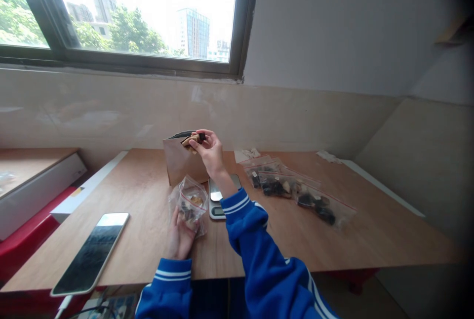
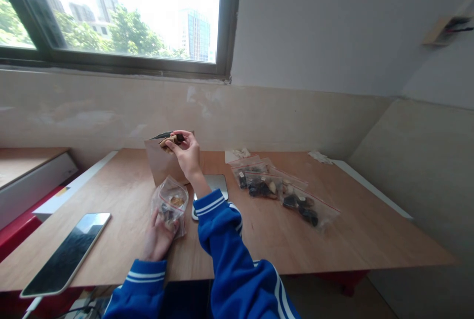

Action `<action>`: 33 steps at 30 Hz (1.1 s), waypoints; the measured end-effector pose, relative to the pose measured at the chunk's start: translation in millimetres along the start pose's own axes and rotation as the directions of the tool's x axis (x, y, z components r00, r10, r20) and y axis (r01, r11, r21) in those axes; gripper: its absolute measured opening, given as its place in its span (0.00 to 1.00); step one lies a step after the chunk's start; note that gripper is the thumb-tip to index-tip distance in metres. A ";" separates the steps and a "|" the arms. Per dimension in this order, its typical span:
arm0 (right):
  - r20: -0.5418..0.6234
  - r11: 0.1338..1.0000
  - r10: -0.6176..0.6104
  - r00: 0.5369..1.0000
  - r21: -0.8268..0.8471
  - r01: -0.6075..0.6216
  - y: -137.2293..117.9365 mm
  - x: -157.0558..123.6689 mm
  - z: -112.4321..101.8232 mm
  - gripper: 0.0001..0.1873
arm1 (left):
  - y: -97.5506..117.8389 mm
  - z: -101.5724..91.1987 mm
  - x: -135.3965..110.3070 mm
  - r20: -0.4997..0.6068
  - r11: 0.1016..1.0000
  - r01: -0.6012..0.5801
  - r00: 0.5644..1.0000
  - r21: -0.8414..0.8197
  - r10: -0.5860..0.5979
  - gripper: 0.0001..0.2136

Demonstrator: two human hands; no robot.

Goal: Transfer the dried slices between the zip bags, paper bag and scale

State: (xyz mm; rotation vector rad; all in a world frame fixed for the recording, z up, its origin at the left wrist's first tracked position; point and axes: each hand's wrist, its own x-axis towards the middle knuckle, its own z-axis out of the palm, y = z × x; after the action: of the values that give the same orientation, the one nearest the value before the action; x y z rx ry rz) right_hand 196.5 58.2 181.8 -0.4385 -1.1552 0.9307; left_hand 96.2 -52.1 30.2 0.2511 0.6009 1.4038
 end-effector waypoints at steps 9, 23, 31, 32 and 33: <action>0.021 0.929 -0.240 0.971 -0.286 0.236 4.5 41.4 8.2 0.16 | 0.7 2.3 -3.6 0.000 1.000 0.002 1.000 -0.016 -0.002 0.14; 0.432 0.811 -0.117 0.894 -0.478 0.337 31.0 34.2 -9.7 0.07 | 2.2 2.9 -3.9 -0.016 1.000 0.011 1.000 -0.024 -0.011 0.14; 0.202 0.881 -0.189 0.961 -0.397 0.257 21.5 57.7 1.8 0.10 | 2.2 7.0 -4.8 -0.059 1.000 -0.001 0.998 -0.007 0.001 0.14; 0.207 0.875 -0.191 0.960 -0.408 0.262 19.6 61.9 3.3 0.09 | 2.3 6.9 -4.7 -0.058 1.000 0.003 0.998 -0.006 -0.003 0.14; 0.219 0.863 -0.192 0.957 -0.426 0.271 18.3 65.8 4.2 0.08 | 2.4 6.8 -4.7 -0.058 1.000 0.005 0.998 -0.005 -0.006 0.14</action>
State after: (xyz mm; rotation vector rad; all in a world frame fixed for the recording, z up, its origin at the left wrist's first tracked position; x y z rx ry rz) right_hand 192.2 121.1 208.3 -0.5861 -1.5541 0.4858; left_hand 97.6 -55.0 38.2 0.2052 0.6456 1.4110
